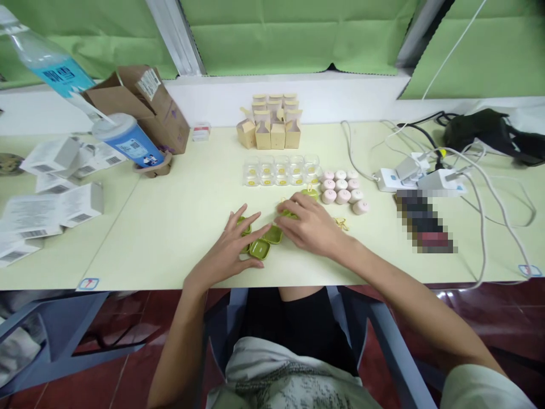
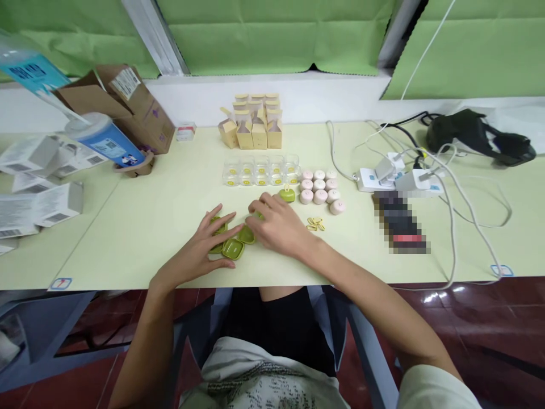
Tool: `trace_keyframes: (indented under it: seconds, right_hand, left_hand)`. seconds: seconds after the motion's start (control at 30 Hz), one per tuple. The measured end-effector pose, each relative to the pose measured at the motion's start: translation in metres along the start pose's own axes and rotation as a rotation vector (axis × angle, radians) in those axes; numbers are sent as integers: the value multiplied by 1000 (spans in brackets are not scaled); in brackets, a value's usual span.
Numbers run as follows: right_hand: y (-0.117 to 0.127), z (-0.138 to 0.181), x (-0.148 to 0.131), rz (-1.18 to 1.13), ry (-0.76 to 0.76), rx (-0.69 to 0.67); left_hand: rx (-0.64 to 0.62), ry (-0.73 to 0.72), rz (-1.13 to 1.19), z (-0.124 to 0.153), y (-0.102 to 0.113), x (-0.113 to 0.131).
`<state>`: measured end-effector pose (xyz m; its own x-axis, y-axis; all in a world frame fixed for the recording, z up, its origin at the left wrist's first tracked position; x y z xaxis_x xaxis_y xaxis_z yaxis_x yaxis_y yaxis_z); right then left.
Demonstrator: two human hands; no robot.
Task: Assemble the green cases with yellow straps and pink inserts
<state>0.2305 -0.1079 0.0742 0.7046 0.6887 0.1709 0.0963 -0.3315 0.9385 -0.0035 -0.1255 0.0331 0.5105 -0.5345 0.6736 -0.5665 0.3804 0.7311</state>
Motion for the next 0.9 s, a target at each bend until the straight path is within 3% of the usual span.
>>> trace_keyframes:
  seconds: [0.2,0.53,0.7,0.9]
  right_hand:
    - [2,-17,-52,36,-80,-256]
    - [-9,-27,-59,3,16,-319]
    - [-13,-39,-48,-21,-17,-302]
    - [-29,-77,1,-76,-159,-357]
  left_hand:
    - [36,44,101,20,28,-24]
    - [229,-40,69,16,36,-24]
    - [286,19,74,9,25,-23]
    - [345,86,211,-29,30,-42]
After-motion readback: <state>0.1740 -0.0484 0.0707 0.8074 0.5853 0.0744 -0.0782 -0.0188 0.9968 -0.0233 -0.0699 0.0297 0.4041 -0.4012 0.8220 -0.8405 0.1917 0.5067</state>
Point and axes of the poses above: each hand's wrist, its own z-axis away from the middle knuckle, its own y-axis out of the back of the hand, x = y × z, the point moved 4 cm from there along -z, towards the middle knuckle, and after that the axes turned 15 degrees about z, right-handed, at the moved point
